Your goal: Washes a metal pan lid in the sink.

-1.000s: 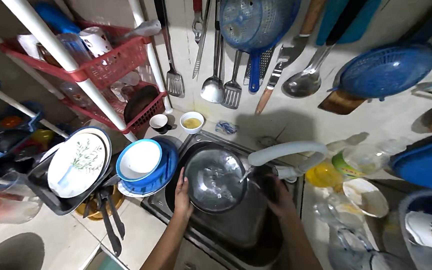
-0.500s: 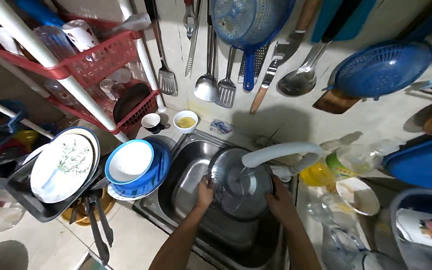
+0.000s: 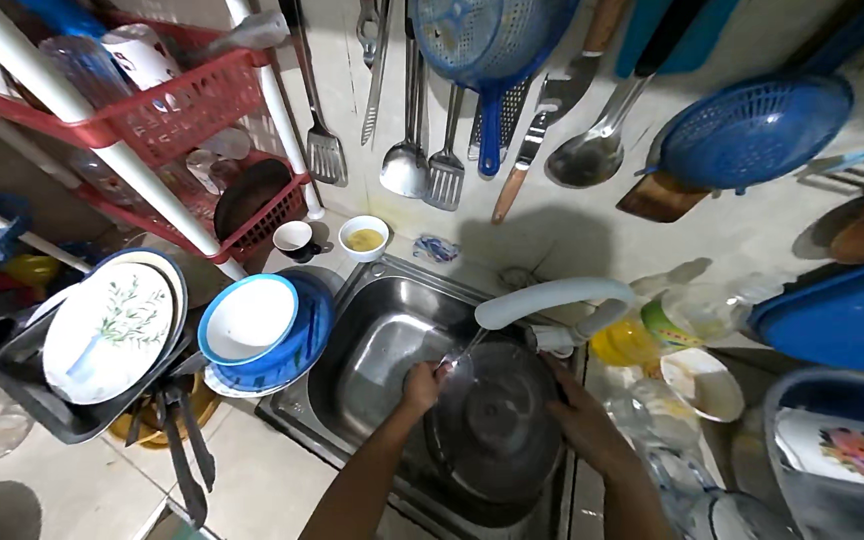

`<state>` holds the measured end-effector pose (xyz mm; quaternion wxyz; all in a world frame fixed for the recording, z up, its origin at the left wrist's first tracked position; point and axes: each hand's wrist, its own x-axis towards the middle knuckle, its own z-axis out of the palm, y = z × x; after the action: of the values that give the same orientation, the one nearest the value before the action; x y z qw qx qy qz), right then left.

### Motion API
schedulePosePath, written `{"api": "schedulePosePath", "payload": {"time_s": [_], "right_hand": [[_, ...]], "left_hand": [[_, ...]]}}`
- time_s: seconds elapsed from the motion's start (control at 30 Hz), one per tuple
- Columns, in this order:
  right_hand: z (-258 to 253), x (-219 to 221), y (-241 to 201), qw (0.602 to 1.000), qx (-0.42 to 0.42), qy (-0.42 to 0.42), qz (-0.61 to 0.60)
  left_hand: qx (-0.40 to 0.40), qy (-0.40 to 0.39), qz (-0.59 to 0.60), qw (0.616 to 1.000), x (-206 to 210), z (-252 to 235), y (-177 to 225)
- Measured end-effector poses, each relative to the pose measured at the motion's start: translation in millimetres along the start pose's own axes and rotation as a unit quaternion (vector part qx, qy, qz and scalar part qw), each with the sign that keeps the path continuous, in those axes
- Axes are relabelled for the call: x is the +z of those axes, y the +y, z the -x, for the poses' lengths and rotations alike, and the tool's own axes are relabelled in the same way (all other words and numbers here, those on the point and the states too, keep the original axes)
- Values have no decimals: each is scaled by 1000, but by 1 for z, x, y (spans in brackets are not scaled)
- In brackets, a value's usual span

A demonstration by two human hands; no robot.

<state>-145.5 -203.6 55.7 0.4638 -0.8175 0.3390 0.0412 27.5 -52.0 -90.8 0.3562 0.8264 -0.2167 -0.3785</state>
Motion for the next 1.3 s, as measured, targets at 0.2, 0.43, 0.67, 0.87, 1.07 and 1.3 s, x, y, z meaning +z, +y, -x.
{"api": "schedulePosePath", "payload": {"time_s": [0.2, 0.43, 0.67, 0.87, 1.07, 1.3], "right_hand": [[3, 3, -9, 999, -44, 14, 6], [-11, 4, 19, 994, -24, 12, -103], [-2, 21, 10, 995, -11, 11, -94], [-3, 39, 25, 991, -14, -1, -135], [-7, 32, 31, 985, -2, -5, -174], [-4, 23, 27, 987, -1, 4, -160]], "left_hand": [[-5, 51, 58, 997, 5, 4, 0], [-2, 15, 108, 994, -8, 5, 3], [-154, -4, -42, 987, -30, 16, 33], [-187, -16, -128, 974, -35, 15, 28], [-12, -32, -101, 994, -30, 19, 5], [131, 89, 71, 985, -12, 17, -7]]}}
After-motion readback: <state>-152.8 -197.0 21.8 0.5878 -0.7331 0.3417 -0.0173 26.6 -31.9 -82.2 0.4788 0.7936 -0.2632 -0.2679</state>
